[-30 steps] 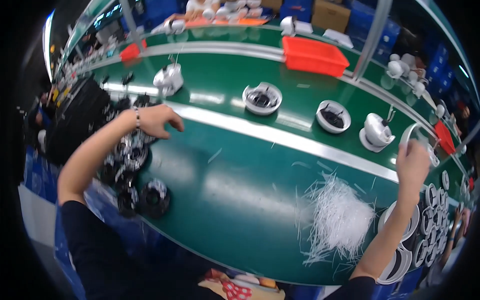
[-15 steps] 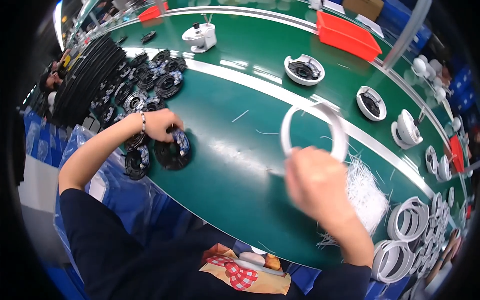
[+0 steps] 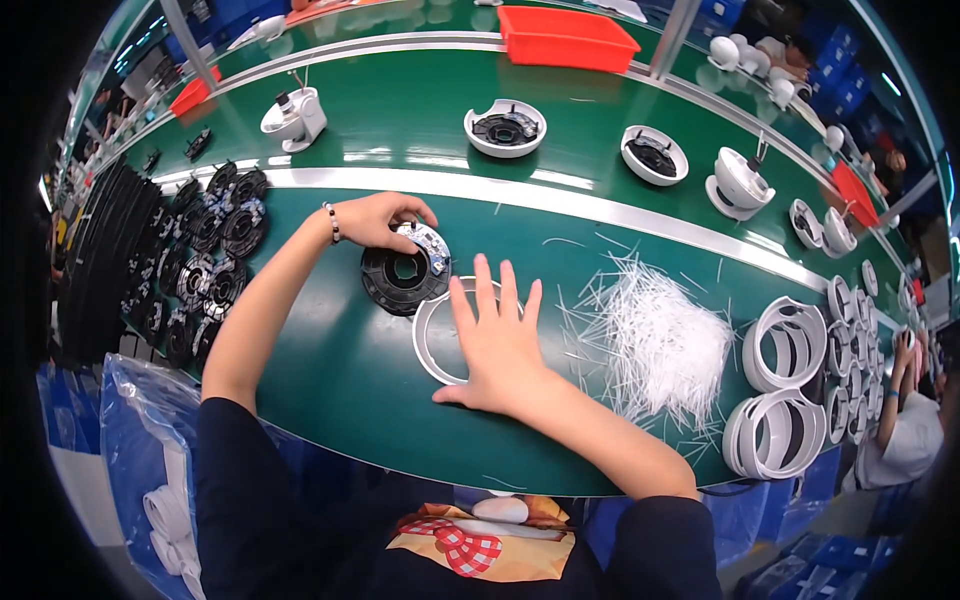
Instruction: Assembling circular electronic components into white plastic housings on an assembly line.
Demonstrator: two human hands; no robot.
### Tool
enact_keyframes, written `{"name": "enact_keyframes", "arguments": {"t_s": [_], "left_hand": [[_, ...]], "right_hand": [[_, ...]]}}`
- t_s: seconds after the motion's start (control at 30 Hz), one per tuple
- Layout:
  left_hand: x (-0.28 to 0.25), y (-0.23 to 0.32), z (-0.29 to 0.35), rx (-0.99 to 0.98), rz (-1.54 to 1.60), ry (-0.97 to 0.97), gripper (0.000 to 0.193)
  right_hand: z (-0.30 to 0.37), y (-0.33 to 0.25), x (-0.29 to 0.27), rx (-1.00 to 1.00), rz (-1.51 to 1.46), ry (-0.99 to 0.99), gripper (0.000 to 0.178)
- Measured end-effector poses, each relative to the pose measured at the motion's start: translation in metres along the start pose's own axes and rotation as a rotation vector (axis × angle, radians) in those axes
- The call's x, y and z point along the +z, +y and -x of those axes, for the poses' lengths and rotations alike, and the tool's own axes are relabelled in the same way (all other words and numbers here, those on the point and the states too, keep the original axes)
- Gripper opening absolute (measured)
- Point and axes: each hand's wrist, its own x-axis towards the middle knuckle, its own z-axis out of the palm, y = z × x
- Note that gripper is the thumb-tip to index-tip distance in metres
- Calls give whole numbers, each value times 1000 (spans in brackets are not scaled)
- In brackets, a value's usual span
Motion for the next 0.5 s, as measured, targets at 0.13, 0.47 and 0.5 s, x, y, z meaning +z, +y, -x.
{"name": "enact_keyframes", "arguments": {"t_s": [0.13, 0.47, 0.5], "left_hand": [[9, -14, 1, -21, 369, 78, 55], [43, -14, 43, -354, 313, 511, 49], [45, -13, 43, -360, 253, 483, 42]], "right_hand": [[-2, 17, 7, 72, -125, -82, 107], [-10, 38, 3, 226, -573, 281, 108], [-14, 37, 7, 231, -572, 283, 108]]}}
